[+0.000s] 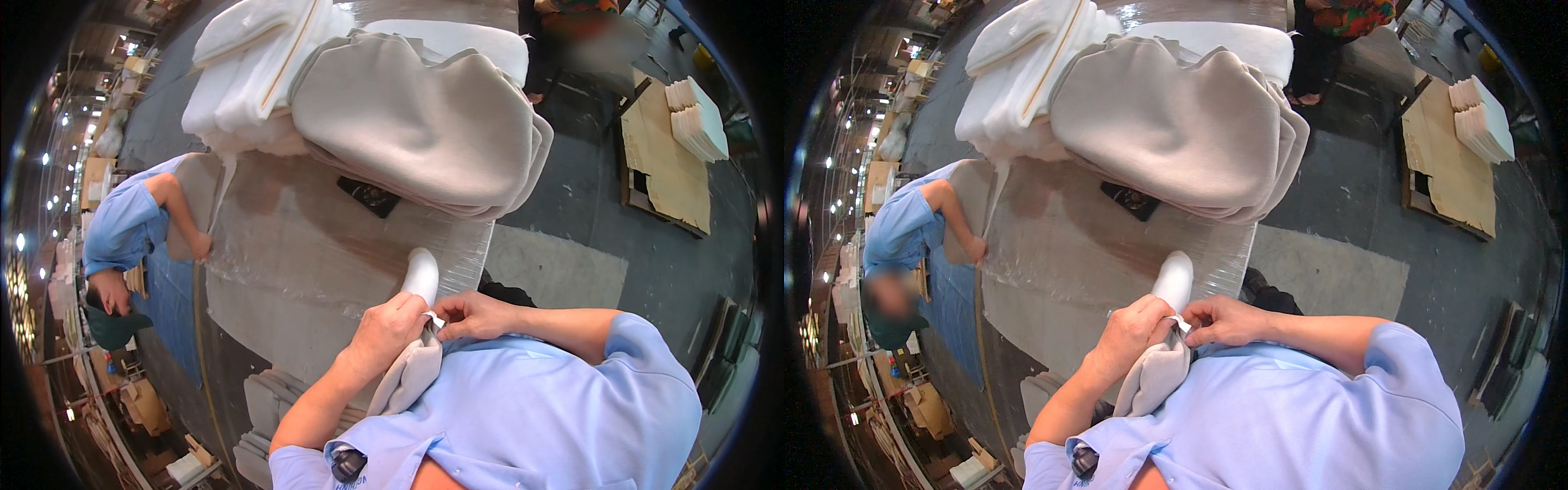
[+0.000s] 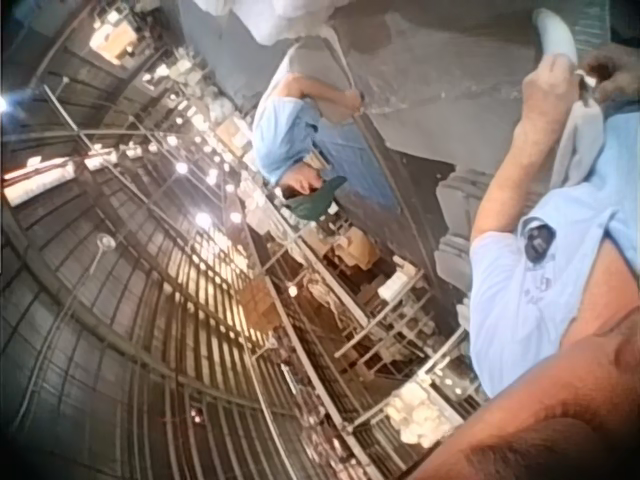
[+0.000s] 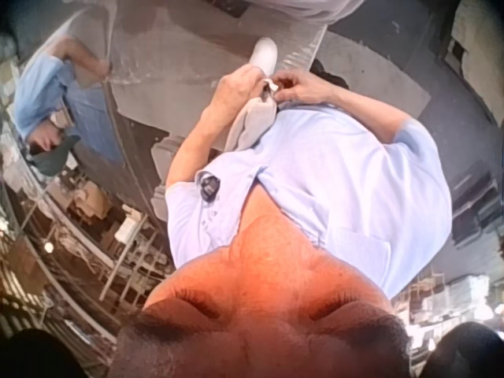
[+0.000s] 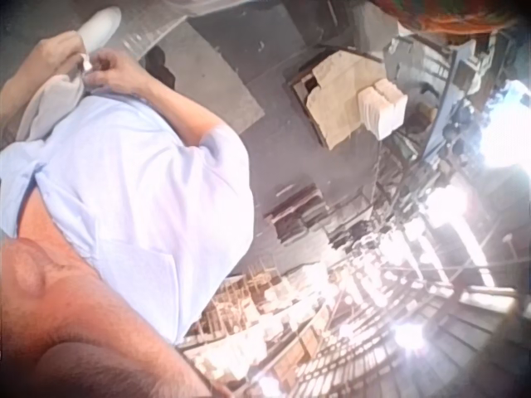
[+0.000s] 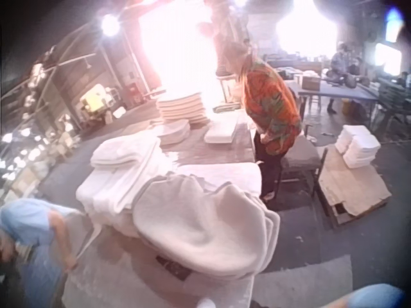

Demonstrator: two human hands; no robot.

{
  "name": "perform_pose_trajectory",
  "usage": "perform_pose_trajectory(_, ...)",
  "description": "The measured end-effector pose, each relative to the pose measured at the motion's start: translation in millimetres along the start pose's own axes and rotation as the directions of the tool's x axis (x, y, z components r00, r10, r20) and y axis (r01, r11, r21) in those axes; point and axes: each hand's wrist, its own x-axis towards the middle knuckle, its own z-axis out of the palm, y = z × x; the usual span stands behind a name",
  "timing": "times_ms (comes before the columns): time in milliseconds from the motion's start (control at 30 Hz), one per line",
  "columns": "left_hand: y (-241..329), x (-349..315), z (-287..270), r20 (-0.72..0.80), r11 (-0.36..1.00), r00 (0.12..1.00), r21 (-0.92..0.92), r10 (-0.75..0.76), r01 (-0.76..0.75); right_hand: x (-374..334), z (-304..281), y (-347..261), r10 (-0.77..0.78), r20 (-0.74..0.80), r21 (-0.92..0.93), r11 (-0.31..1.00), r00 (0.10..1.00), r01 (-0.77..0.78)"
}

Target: The person folds light-colored cushion covers one at a time on a table and stacks them. A coworker across the table also folds similar items. The camera wearer handles each cover by hand, aligning edges and placing the folded pieces into a growing stack.

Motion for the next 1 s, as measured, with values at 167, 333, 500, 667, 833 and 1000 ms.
perform_pose_trajectory(167, -3, 3, -1, 0.066, 0.999, 0.998, -0.042, 0.002, 0.001, -4, 2, 11, -0.042, -0.063, -0.01, 0.999, 0.997, 0.041)
perform_pose_trajectory(333, -4, 9, -4, 0.151, 0.995, 0.988, -0.088, -0.024, 0.037, -10, 8, 23, 0.036, -0.148, 0.17, 0.985, 0.988, -0.011)
perform_pose_trajectory(500, -2, 12, -7, 0.211, 0.996, 0.977, -0.071, -0.04, 0.056, -7, 14, 16, -0.034, -0.276, 0.114, 0.991, 0.961, 0.068)
perform_pose_trajectory(667, -2, 16, -9, 0.259, 1.0, 0.966, 0.011, -0.025, 0.023, -14, 13, -3, 0.021, -0.383, -0.145, 0.986, 0.924, -0.083)
perform_pose_trajectory(833, -3, 18, -3, 0.289, 0.983, 0.957, 0.178, 0.0, -0.054, -18, 14, -4, -0.013, -0.428, -0.17, 0.983, 0.904, -0.066)
perform_pose_trajectory(1000, -1, 19, 5, 0.156, 0.958, 0.978, 0.232, 0.135, -0.169, -11, 14, 13, -0.024, -0.374, -0.027, 1.0, 0.927, 0.015)
